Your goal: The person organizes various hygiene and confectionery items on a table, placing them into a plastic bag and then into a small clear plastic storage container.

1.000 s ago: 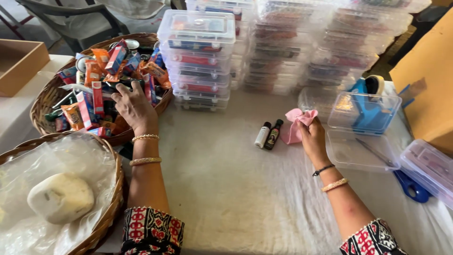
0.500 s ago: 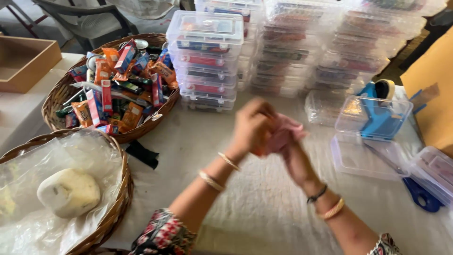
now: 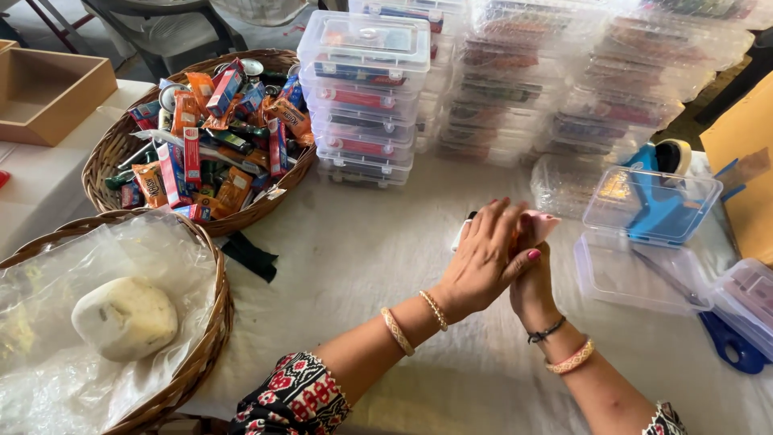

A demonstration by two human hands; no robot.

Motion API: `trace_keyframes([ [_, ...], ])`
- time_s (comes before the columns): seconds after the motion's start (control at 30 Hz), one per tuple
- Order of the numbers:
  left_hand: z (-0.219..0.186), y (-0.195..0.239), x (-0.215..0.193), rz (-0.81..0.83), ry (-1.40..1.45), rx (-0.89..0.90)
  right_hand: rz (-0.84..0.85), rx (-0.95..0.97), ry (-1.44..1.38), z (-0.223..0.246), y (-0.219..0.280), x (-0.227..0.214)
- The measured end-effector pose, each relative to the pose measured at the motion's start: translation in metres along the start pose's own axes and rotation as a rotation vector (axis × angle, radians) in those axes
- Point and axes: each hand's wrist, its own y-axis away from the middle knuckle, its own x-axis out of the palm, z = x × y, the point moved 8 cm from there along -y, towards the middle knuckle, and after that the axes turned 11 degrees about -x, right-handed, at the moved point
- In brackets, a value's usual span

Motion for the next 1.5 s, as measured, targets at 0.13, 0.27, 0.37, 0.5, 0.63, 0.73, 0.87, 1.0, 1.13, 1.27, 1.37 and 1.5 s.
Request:
trace_keyframes([
  [0.13, 0.011, -0.002, 0.001, -0.050, 0.011, -0.073, -0.082, -0.030, 0.050, -0.005, -0.001, -0.017],
  [0.27, 0.038, -0.008, 0.004, -0.029, 0.057, -0.220, -0.022, -0.038, 0.120, -0.019, 0.000, -0.030],
  [0.37, 0.056, -0.010, 0.003, -0.036, 0.143, -0.298, 0.009, 0.029, 0.047, -0.021, -0.001, -0.019],
  [0.5, 0.099, -0.021, -0.001, -0.090, 0.303, -0.383, -0.015, -0.062, 0.321, 0.001, -0.012, -0.014],
  [0.63, 0.150, -0.034, -0.015, -0.132, 0.351, -0.404, -0.094, -0.164, 0.413, 0.006, -0.027, -0.054],
  [0.73, 0.194, -0.031, -0.010, -0.107, 0.276, -0.441, -0.129, -0.140, 0.461, 0.001, -0.035, -0.080],
  [0.87, 0.213, -0.021, 0.001, -0.098, -0.208, -0.245, -0.012, -0.332, 0.844, 0.034, -0.041, -0.049],
  [1.0, 0.184, -0.021, 0.002, 0.061, -0.345, -0.299, 0.089, -0.403, 1.039, 0.019, -0.039, -0.057],
  [1.13, 0.189, -0.012, 0.036, 0.166, -0.190, -0.313, 0.115, -0.486, 1.375, 0.013, -0.037, -0.056],
  [1.27, 0.157, -0.010, 0.039, 0.237, -0.064, -0.308, 0.148, -0.502, 1.282, -0.006, -0.044, -0.079],
  [1.37, 0.151, -0.013, 0.031, 0.227, -0.160, -0.248, 0.179, -0.487, 1.281, -0.007, -0.043, -0.076],
  [1.5, 0.103, -0.044, -0.043, 0.103, -0.327, -0.132, 0.151, -0.443, 1.244, -0.012, -0.045, -0.081],
])
